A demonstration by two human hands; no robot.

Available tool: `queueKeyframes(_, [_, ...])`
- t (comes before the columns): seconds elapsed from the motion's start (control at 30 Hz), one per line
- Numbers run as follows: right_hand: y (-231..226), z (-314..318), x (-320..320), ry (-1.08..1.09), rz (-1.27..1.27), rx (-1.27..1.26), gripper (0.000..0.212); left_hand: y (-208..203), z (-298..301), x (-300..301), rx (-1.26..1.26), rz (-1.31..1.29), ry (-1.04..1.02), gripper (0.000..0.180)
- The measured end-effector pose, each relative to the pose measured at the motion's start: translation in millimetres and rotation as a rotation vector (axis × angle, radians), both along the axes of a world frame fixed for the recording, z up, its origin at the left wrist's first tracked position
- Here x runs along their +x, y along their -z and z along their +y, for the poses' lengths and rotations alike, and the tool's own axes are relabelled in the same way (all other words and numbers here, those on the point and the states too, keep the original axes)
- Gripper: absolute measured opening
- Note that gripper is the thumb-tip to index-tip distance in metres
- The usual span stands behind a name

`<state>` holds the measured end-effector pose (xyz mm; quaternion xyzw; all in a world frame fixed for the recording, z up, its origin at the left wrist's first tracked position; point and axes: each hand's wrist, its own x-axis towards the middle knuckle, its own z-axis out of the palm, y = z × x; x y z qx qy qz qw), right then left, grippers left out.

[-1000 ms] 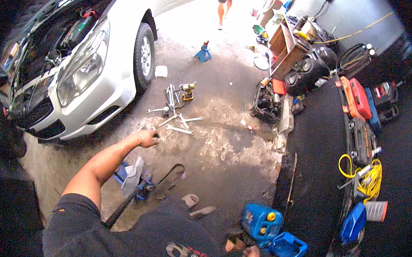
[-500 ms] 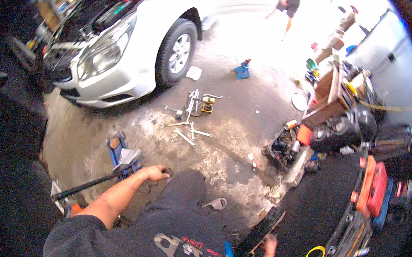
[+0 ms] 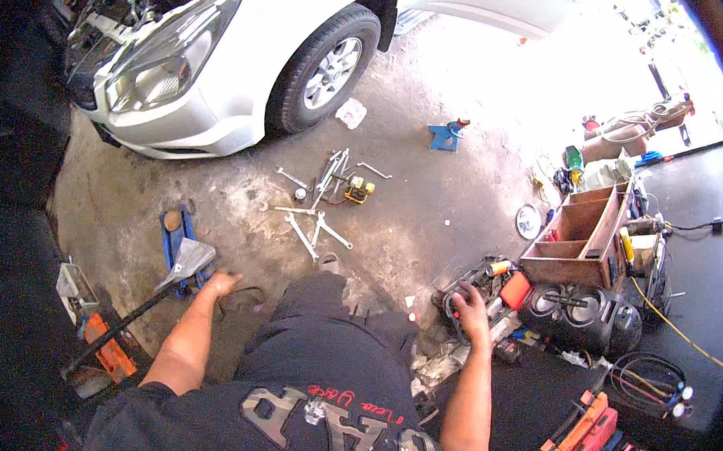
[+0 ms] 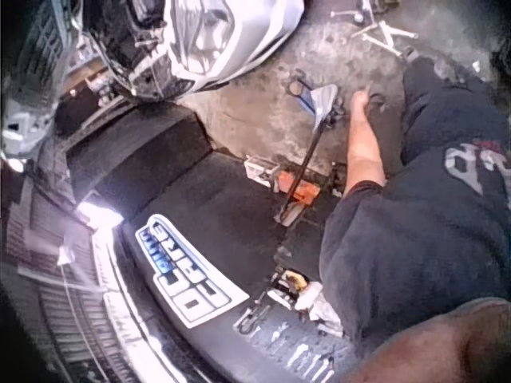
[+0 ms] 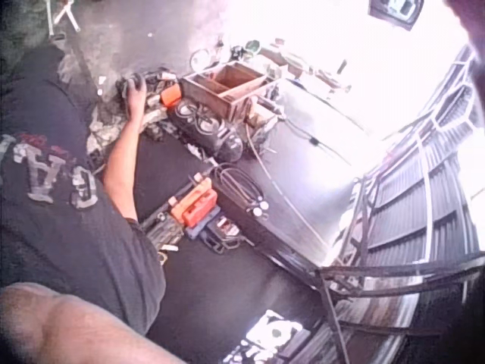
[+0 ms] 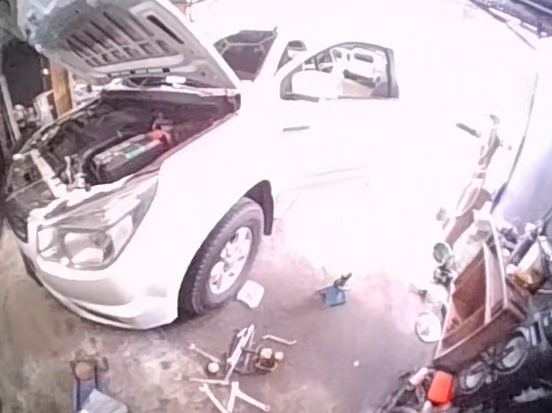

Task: The person uses a lug wrench to tighten the lug nuts on a car wheel. They systematically rotate the wrench on each nut to secure the wheel.

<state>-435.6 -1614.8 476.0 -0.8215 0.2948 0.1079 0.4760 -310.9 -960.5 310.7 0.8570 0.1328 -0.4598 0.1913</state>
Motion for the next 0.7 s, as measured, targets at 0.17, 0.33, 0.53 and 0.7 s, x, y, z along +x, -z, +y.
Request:
queueKeyframes(0.17, [20, -12, 101, 0.001, 0.246, 0.2, 0.041, -58, -90, 137, -0.412, -0.399, -0.151, 0.056])
queueKeyframes(0.33, [39, -103, 207, -0.057, 0.581, 0.077, 0.037, -69, -91, 196, -0.517, -0.377, -0.706, 0.057])
queueKeyframes(0.53, [92, -195, 442, -0.294, 0.604, -0.072, 0.042, 12, -120, 165, -0.119, 0.013, -1.279, 0.063])
queueKeyframes(0.7, [252, -188, 688, -1.108, 0.455, -0.196, 0.043, 149, -238, 189, 0.001, -0.088, -1.04, 0.081])
